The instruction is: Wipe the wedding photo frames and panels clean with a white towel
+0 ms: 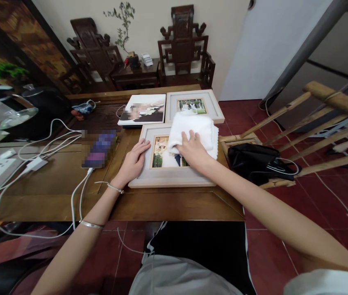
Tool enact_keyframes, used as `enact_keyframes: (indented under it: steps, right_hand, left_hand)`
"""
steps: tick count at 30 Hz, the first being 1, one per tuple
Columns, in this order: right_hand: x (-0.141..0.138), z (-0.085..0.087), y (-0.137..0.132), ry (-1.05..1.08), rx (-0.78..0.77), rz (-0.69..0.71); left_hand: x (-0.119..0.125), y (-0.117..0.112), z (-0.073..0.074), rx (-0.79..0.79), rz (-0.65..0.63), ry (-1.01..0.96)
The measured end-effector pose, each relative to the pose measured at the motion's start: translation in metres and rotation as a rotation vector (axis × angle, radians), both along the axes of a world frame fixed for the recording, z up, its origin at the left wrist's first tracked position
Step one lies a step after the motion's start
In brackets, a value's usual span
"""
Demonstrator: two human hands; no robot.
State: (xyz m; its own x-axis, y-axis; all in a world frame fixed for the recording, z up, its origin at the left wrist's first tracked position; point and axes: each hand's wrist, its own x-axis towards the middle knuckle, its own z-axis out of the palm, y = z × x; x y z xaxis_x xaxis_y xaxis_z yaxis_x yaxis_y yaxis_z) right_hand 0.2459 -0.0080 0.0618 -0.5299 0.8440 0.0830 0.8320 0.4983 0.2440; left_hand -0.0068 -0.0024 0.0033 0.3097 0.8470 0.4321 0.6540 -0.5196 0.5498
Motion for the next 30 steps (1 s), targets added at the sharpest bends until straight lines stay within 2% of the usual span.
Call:
enact_keyframes:
  steps: [8,11,14,18,22,24,27,30]
  right_hand:
    - [0.013,0.046,-0.098,0.029,-0.279,0.228]
    - [0.013,0.044,-0.11,0.075,-0.296,0.28]
    - [0.008,0.022,-0.096,0.099,-0.266,0.22]
    - [0.006,-0.007,-0.041,0.161,-0.155,0.107]
    - [0.009,-0.012,0.022,0.197,-0.101,0.105]
    - [0.009,-0.011,0.043,0.174,-0.068,0.118]
    - [0.005,-0.01,0.05,0.123,-0.053,0.113]
    - [-0.001,-0.008,0.026,0.088,-0.112,0.126]
  left_hand:
    - [0.001,0.0,0.001,0.002,0.002,0.012]
    - [0.001,0.0,0.0,0.008,0.003,0.016]
    - [0.001,0.0,0.0,0.007,-0.004,0.017]
    - [0.0,0.0,0.0,0.006,-0.008,0.022]
    - [-0.001,0.001,-0.001,0.015,-0.009,0.033]
    - [-0.002,0.001,-0.002,0.015,-0.011,0.031]
    - [-0.002,0.002,-0.003,0.011,-0.014,0.027]
    - [-0.003,0.003,-0.004,0.011,-0.018,0.02]
